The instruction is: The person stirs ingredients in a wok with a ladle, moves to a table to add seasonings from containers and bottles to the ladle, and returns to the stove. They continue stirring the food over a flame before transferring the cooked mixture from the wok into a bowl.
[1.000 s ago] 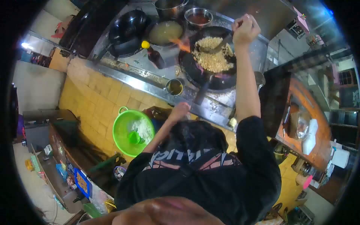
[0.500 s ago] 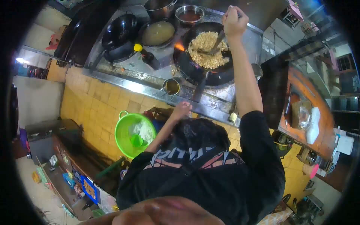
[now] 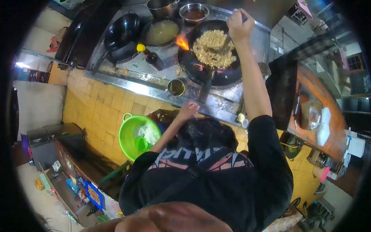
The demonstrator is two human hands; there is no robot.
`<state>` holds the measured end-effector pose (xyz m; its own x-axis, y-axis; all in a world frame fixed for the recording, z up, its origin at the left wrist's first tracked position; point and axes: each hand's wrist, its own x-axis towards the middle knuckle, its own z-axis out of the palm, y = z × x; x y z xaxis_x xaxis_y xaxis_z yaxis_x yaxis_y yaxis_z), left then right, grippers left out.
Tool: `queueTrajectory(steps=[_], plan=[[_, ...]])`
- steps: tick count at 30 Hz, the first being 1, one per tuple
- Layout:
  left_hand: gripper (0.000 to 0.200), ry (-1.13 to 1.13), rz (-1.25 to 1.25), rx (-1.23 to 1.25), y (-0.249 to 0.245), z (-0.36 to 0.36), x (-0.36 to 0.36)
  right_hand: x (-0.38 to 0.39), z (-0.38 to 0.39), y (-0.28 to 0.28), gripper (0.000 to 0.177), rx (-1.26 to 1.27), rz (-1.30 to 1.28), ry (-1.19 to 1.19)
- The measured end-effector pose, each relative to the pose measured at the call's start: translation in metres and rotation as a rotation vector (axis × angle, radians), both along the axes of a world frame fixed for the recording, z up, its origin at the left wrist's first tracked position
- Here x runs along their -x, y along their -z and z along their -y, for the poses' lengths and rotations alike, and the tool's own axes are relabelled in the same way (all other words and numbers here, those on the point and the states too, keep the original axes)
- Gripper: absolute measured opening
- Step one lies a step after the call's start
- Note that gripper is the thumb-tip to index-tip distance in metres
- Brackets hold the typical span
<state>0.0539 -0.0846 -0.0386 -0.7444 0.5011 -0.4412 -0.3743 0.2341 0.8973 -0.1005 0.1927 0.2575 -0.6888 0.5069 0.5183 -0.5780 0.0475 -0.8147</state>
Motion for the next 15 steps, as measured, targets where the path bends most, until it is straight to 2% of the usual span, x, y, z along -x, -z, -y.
queueTrajectory(steps=[3,4,5,7,9,11,12,13,15], plan=[[0.040,0.006,-0.045,0.024,0.004,-0.005,0.004,-0.035,0.015,-0.020,0.024,0.000,-0.038,0.054],[0.037,0.021,-0.057,0.128,0.015,-0.006,0.007,-0.031,0.015,0.002,0.022,-0.100,0.082,0.198],[0.037,0.023,-0.046,0.132,0.010,-0.003,-0.001,-0.025,0.007,0.025,0.022,-0.097,0.093,0.199],[0.039,0.057,-0.046,0.032,-0.011,-0.005,0.002,-0.006,-0.016,0.050,0.022,-0.077,-0.047,0.043],[0.041,0.047,-0.094,0.024,-0.002,-0.006,0.001,-0.019,-0.010,0.027,0.022,-0.099,-0.061,-0.025],[0.041,-0.052,-0.095,0.064,-0.008,-0.007,0.002,-0.035,-0.002,0.027,0.023,-0.096,-0.107,0.061],[0.038,-0.054,-0.058,0.067,-0.008,-0.003,0.001,-0.038,-0.003,0.044,0.024,-0.230,-0.097,0.138],[0.038,-0.057,-0.060,0.068,-0.007,-0.001,0.004,-0.029,-0.013,0.056,0.024,-0.228,-0.099,0.135],[0.038,0.011,-0.125,0.073,0.016,0.003,0.004,-0.005,-0.040,0.078,0.025,-0.224,-0.259,-0.101]])
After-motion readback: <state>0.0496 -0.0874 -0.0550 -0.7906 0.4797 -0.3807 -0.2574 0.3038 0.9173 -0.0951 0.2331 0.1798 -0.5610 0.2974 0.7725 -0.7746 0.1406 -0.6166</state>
